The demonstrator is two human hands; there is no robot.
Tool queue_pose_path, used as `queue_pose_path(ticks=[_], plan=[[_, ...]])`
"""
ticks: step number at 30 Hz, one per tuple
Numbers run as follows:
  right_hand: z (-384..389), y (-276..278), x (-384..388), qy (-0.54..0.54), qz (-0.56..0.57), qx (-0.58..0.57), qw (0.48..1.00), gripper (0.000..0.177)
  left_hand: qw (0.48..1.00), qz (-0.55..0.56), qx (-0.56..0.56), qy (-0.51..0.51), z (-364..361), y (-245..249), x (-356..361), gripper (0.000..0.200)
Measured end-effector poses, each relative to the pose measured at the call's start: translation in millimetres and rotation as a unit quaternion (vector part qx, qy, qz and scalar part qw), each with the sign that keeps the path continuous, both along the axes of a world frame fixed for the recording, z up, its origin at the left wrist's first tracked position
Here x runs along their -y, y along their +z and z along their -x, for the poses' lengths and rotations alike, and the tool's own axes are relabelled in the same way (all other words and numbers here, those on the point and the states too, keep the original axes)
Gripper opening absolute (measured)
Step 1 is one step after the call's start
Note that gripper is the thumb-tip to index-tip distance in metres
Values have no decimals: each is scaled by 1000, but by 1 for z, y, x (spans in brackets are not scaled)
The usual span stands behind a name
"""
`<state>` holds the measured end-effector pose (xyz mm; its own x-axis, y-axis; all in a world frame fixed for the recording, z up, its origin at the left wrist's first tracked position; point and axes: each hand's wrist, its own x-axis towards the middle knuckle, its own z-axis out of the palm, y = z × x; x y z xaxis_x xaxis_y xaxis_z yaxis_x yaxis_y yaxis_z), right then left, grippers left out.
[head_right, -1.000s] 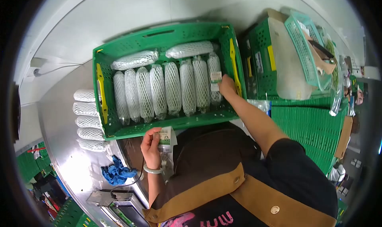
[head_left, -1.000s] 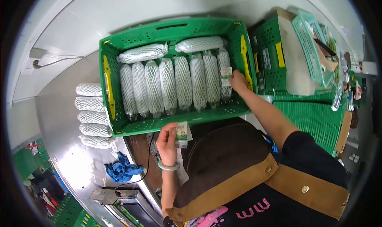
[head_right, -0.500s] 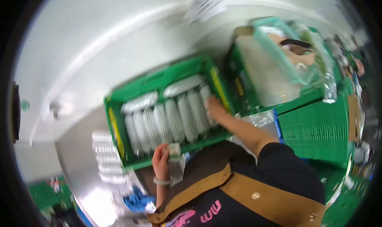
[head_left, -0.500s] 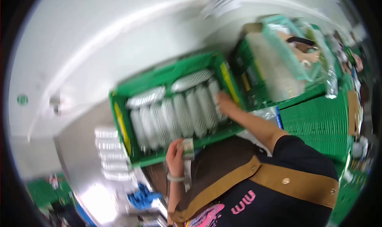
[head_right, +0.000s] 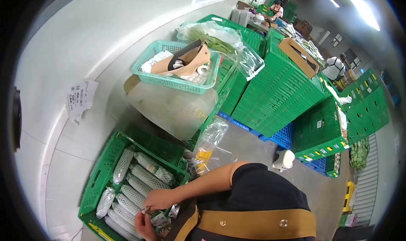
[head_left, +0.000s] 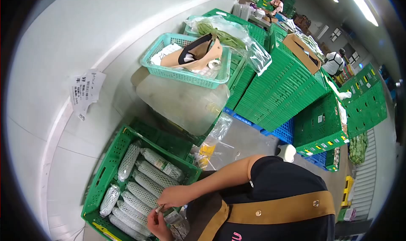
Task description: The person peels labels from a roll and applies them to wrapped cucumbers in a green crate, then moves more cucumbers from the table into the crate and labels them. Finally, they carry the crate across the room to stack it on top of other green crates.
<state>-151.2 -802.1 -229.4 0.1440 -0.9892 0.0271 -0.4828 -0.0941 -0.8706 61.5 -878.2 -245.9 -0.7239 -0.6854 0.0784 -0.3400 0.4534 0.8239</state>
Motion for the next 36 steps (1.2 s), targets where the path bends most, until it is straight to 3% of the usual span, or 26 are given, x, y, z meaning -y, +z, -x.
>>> queue_pose_path(ticks=[1, 3, 4, 6, 8, 9, 10, 11, 12, 13, 15, 17, 19, 20, 21, 24, 27, 30, 33, 34, 36], plan=[[0, 2, -3, -16, -7, -26, 1000, 20, 995, 94, 0, -26, 6, 6, 0, 31], [-1, 7, -7, -43, -22, -79, 996, 20, 993, -58, -3, 103, 27, 16, -14, 12], [0, 6, -6, -52, 0, -54, 997, 19, 977, -131, -5, 168, 33, 21, -18, 17], [2, 6, -5, -68, 43, -3, 997, 18, 979, -101, 1, 176, 28, 9, -15, 23], [10, 7, -2, -21, 49, -52, 997, 16, 977, -115, 14, 177, 16, 0, -13, 29], [16, 10, 6, 11, 56, -67, 996, 16, 976, -127, -40, 173, 17, 6, -15, 30], [35, 14, 16, -25, 67, -106, 992, 13, 971, -136, -90, 176, 20, 14, -17, 31], [57, 41, 28, -89, 115, -278, 950, 12, 954, -174, -126, 207, 16, 25, -16, 31], [89, 39, 43, -211, 209, -296, 908, 12, 943, -201, -95, 246, -4, 22, -14, 32], [107, 66, 52, -357, 61, 36, 932, 16, 932, -212, -140, 257, -19, 20, -10, 36], [138, 63, 65, -309, 18, 16, 951, 24, 917, -214, -191, 278, -30, 29, -9, 33], [136, 24, 65, -151, -35, -85, 984, 31, 896, -270, -246, 254, -28, 38, -9, 26], [120, -18, 62, -42, -117, -171, 977, 40, 903, -252, -222, 266, -21, 45, -16, 26], [112, -39, 62, -25, -131, -187, 973, 40, 923, -217, -195, 251, -24, 38, -19, 29], [104, -60, 65, -9, -145, -203, 968, 40, 977, -64, -106, 176, -27, 38, -15, 24], [81, -108, 69, 9, -169, -217, 961, 35, 965, -129, -98, 204, -23, 42, -27, 20], [67, -117, 77, 5, -198, -350, 915, 36, 946, -162, -153, 237, -14, 43, -31, 14], [68, -92, 80, 9, -147, -409, 901, 40, 927, -221, -156, 259, -16, 45, -33, 12], [77, -128, 61, 164, 27, -305, 938, 45, 887, -301, -204, 284, -5, 46, -33, 14], [73, -131, 61, 106, 77, -271, 954, 43, 872, -322, -224, 293, -2, 44, -30, 15], [47, -83, 72, -5, 176, -194, 965, 40, 904, -270, -179, 277, -3, 38, -25, 16]])
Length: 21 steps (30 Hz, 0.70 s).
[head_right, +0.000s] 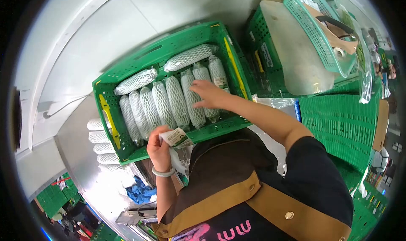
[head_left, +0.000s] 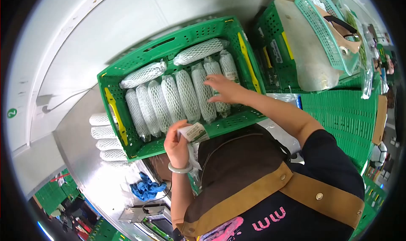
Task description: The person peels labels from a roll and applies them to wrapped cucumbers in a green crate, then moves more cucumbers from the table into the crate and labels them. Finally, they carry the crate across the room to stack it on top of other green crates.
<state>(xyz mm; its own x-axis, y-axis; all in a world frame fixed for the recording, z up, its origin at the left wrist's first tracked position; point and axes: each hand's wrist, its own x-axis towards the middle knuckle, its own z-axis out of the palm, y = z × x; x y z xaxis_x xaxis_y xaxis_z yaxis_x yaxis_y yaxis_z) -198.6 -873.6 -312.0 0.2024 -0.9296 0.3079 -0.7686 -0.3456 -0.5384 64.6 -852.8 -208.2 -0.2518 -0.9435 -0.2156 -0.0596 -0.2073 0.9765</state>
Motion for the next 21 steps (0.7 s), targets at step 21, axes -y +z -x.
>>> queue_pose_path(ticks=[21], plan=[[-31, -45, 24, -18, -275, -144, 950, 35, 997, 49, 63, 19, -43, -11, -7, 25]])
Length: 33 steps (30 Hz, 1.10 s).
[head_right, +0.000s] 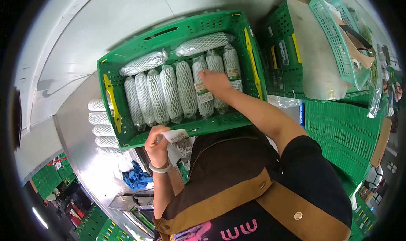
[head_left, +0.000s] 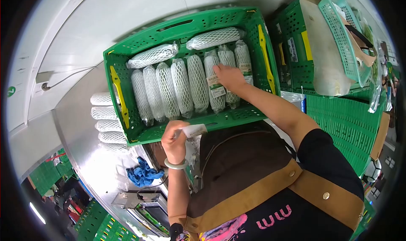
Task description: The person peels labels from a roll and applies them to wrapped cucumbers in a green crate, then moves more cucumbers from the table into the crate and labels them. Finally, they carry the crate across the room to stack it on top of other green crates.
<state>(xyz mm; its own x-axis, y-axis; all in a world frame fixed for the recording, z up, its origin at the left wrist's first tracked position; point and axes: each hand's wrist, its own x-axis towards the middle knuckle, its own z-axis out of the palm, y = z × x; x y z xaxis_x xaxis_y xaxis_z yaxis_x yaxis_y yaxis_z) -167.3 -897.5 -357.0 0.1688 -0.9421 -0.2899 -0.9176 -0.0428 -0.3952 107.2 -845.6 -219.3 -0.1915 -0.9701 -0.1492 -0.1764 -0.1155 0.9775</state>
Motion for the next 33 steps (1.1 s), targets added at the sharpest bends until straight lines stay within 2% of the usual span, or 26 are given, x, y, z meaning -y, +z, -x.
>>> queue_pose_path(ticks=[2, 3, 5, 7, 8, 10, 11, 14, 16, 18, 19, 21, 22, 23, 25, 26, 28, 30, 31, 32, 33], plan=[[7, -5, -6, 143, 86, -13, 986, 35, 998, 37, -2, -46, -9, -12, -1, 25], [10, -7, -9, 175, 99, 30, 979, 34, 997, 52, 23, -44, -8, -17, 0, 23], [8, -10, -16, 240, 125, 117, 955, 33, 999, -8, -30, -23, -1, -11, -1, 23], [-17, 43, -9, 98, 11, 309, 946, 32, 997, -37, -64, -10, 6, -5, 1, 21], [-32, 77, -10, 23, -52, 398, 916, 31, 996, -55, -69, -3, 10, -1, 2, 20], [-50, 136, -19, 91, -158, 364, 913, 30, 993, -91, -79, 6, 17, 9, 6, 17], [-55, 150, -19, 125, -205, 345, 908, 29, 997, -70, -37, 16, 19, 8, 6, 11], [-47, 148, -17, 126, 93, 373, 914, 24, 998, -8, 50, 26, -2, -12, -2, 18], [-33, 159, 2, -85, 54, 437, 894, 19, 997, -30, 4, 67, -11, -12, -4, 27], [-23, 128, 34, -198, 54, 530, 823, 22, 991, -15, -58, 116, -19, -18, -6, 30], [-22, 115, 42, -191, 6, 424, 885, 29, 992, -31, -51, 111, -27, -22, -10, 28], [-32, 44, 40, -83, -43, 312, 946, 33, 985, -68, -118, 104, -29, -18, -11, 26], [-38, 22, 38, -29, -68, 244, 967, 35, 979, -87, -151, 102, -30, -17, -12, 25], [-41, 18, 37, -20, -42, 189, 981, 35, 974, -103, -176, 96, -30, -15, -15, 22], [-45, 11, 29, -5, 8, 78, 997, 36, 992, -47, -66, 94, -30, -12, -20, 23], [-44, 6, 27, 71, 78, 63, 992, 36, 996, -19, -12, 92, -30, -12, -21, 25], [-38, -3, 25, 217, 218, 32, 951, 36, 999, 8, 14, 36, -38, -17, -23, 24], [-40, -3, 20, 255, 188, 57, 947, 34, 999, 16, 27, 19, -38, -20, -24, 17], [-43, -2, 17, 276, 174, 70, 943, 33, 999, 10, 12, 30, -34, -19, -25, 20], [-54, 22, 16, 207, 84, 216, 950, 33, 999, -6, -13, 43, -33, -19, -24, 22], [-70, 59, 12, 129, -13, 355, 926, 33, 997, -26, -38, 57, -32, -19, -25, 24]])
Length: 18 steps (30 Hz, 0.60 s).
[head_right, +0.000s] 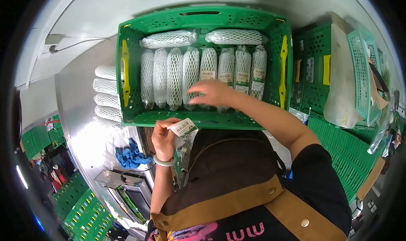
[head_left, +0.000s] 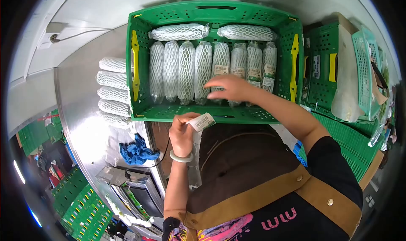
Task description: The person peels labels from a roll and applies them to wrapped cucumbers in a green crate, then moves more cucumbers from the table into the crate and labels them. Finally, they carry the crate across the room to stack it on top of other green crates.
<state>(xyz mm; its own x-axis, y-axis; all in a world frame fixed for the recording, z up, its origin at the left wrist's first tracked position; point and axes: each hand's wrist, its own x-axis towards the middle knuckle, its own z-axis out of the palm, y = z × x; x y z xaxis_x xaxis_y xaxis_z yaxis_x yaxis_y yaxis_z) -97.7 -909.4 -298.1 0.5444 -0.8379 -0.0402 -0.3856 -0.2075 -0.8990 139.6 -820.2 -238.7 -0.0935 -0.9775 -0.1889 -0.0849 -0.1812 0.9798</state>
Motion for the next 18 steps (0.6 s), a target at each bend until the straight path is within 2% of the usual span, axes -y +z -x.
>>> queue_pose_path(ticks=[2, 5, 6, 9, 10, 11, 13, 15, 17, 18], plan=[[-23, 49, -15, 83, -186, 109, 973, 32, 999, -15, -37, 18, 6, 3, 4, 26], [-34, 68, -37, 104, -75, -52, 990, 31, 996, -89, -3, 20, 10, 23, 11, 13], [-32, 68, -37, 78, -50, -8, 996, 28, 992, -55, 115, 0, 3, 18, 8, 14], [-16, 83, -14, -17, -22, 37, 999, 20, 972, -49, 231, -2, -17, 12, -1, 27], [-15, 77, -1, -144, -93, 90, 981, 23, 969, -91, 229, 21, -20, 14, -1, 35], [-12, 68, 15, -269, -161, 140, 939, 27, 980, -70, 179, 54, -22, 13, -3, 36], [-8, 25, 41, -232, -144, 57, 960, 25, 990, -23, 76, 116, -25, 7, -5, 39], [-17, -38, 47, -169, -102, -28, 980, 30, 994, -18, 26, 108, -26, 10, -3, 32], [-31, -56, 43, -112, -22, -182, 977, 31, 994, -19, -20, 102, -26, 17, -4, 26], [-35, -56, 43, -116, 24, -223, 968, 31, 990, -60, -69, 111, -24, 19, -4, 16]])
